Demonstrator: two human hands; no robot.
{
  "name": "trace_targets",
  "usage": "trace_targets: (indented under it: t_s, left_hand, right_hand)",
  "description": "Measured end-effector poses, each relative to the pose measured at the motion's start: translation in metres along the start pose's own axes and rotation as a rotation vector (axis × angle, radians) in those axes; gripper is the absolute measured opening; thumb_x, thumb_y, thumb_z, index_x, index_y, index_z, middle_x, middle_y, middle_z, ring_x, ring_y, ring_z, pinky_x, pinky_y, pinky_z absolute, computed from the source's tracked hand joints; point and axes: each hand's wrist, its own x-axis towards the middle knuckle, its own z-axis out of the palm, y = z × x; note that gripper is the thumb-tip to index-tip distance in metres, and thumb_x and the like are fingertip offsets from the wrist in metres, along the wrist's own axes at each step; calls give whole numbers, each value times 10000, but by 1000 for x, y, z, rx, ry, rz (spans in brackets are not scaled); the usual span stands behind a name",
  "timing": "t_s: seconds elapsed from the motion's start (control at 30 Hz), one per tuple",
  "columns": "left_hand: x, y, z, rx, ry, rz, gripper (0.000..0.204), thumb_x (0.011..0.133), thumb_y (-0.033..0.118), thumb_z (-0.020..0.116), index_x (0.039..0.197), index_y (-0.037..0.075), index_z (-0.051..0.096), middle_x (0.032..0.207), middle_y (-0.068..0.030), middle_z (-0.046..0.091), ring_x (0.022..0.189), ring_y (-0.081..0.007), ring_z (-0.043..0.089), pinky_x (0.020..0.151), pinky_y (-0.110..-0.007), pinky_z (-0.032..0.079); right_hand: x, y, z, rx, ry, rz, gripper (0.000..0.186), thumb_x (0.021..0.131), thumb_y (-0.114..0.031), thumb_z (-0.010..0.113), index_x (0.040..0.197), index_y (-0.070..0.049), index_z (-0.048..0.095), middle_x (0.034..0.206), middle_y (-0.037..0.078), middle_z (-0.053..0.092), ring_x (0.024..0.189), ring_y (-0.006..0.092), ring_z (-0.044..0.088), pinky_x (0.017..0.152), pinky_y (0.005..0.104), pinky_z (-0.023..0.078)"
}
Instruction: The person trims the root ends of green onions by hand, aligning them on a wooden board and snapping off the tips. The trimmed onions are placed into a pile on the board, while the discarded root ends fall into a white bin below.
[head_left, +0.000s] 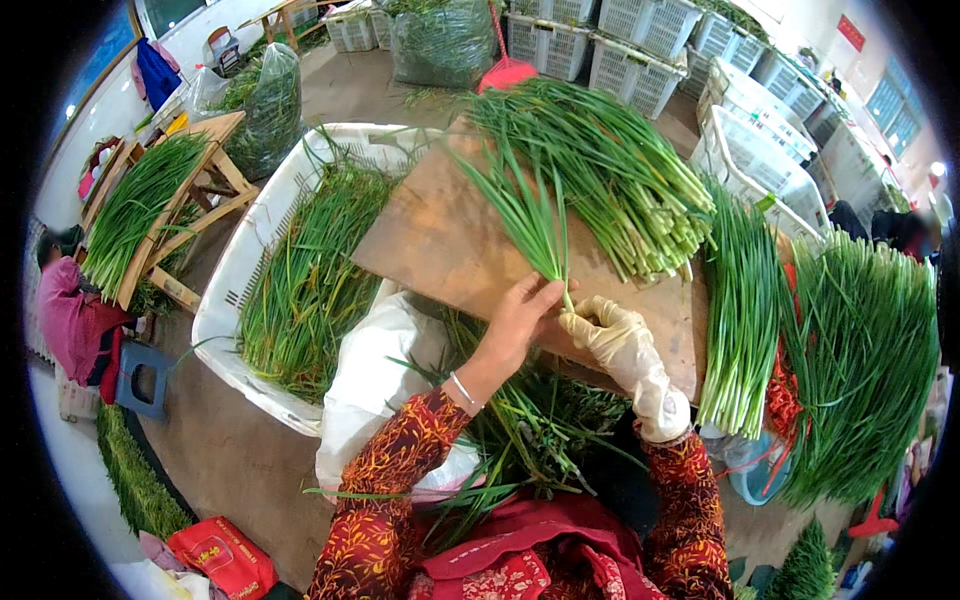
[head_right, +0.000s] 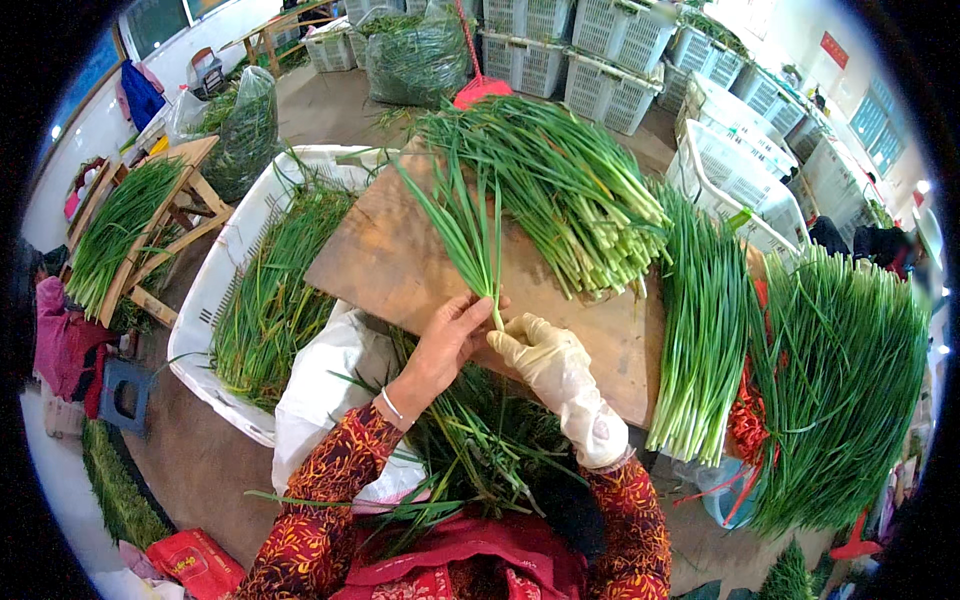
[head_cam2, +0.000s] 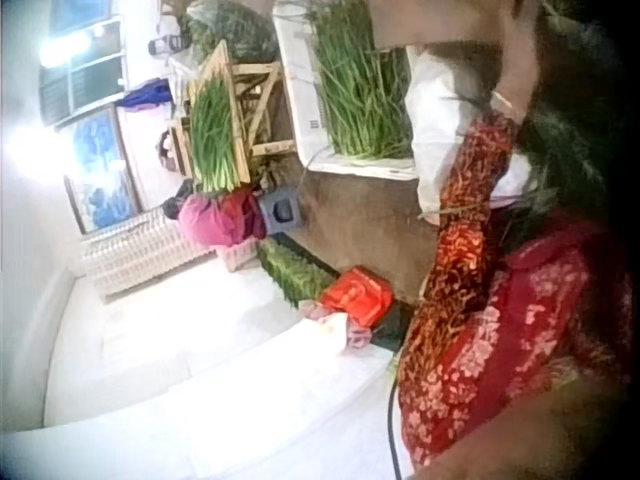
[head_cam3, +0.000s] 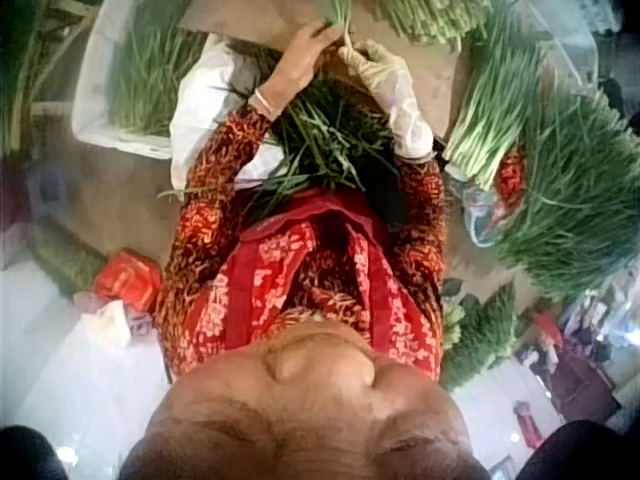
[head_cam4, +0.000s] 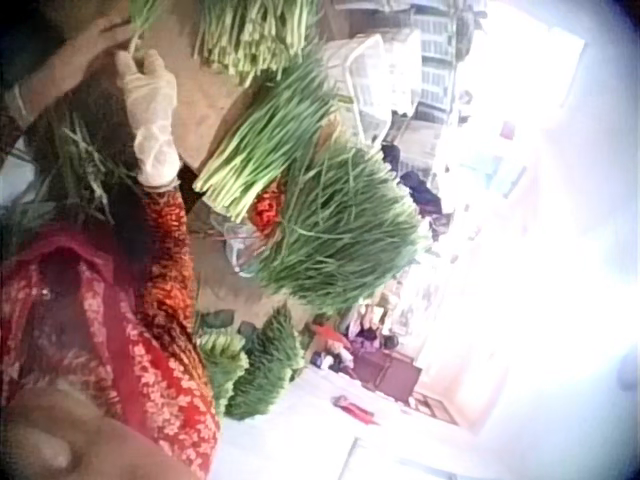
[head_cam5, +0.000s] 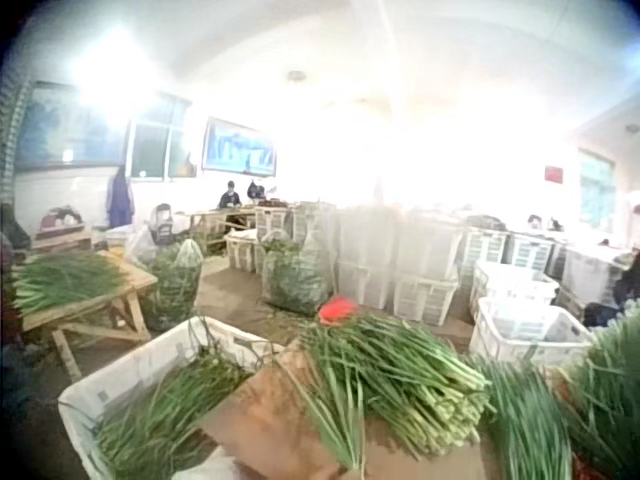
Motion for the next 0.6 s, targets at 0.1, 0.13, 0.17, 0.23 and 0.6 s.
trace_targets:
  t_s: [0.1, 0.13, 0.17, 0.23, 0.6]
  left_hand:
    - [-4, 0, -7, 4, -21, -18, 238, 884, 195, 519, 1068, 45, 534, 985, -18, 587, 827, -92, 572, 693, -238, 484]
    - [-5, 0, -9, 48, 8, 2, 235, 884, 197, 519, 1064, 48, 542, 965, -7, 592, 817, -86, 572, 686, -231, 481]
    - [-5, -1, -10, 93, 37, 23, 233, 884, 200, 519, 1061, 52, 551, 944, 3, 597, 807, -80, 572, 679, -224, 477]
    - [-3, -2, -10, 123, 46, 57, 237, 885, 204, 518, 1068, 58, 559, 921, 19, 601, 795, -70, 571, 668, -216, 472]
    - [-13, 5, -14, -20, -19, -11, 272, 879, 241, 527, 1069, 52, 570, 883, 11, 602, 762, -70, 565, 649, -213, 454]
  right_hand:
    - [3, 12, 13, 188, 35, -5, 342, 818, -343, 598, 913, -14, 598, 689, 69, 596, 612, 126, 535, 584, 270, 430]
    - [7, 8, 14, 229, 67, -42, 326, 824, -317, 597, 919, -5, 594, 690, 61, 595, 617, 115, 533, 582, 260, 428]
    - [11, 6, 16, 271, 97, -79, 310, 830, -291, 596, 925, 4, 591, 692, 54, 594, 623, 104, 531, 581, 250, 426]
    - [21, 8, 23, 463, 105, -61, 248, 831, -218, 604, 942, 3, 585, 706, 15, 582, 603, 69, 495, 540, 219, 408]
    - [2, 6, 36, 306, 270, -328, 108, 771, -73, 649, 799, -33, 553, 647, 1, 498, 552, 62, 452, 490, 214, 381]
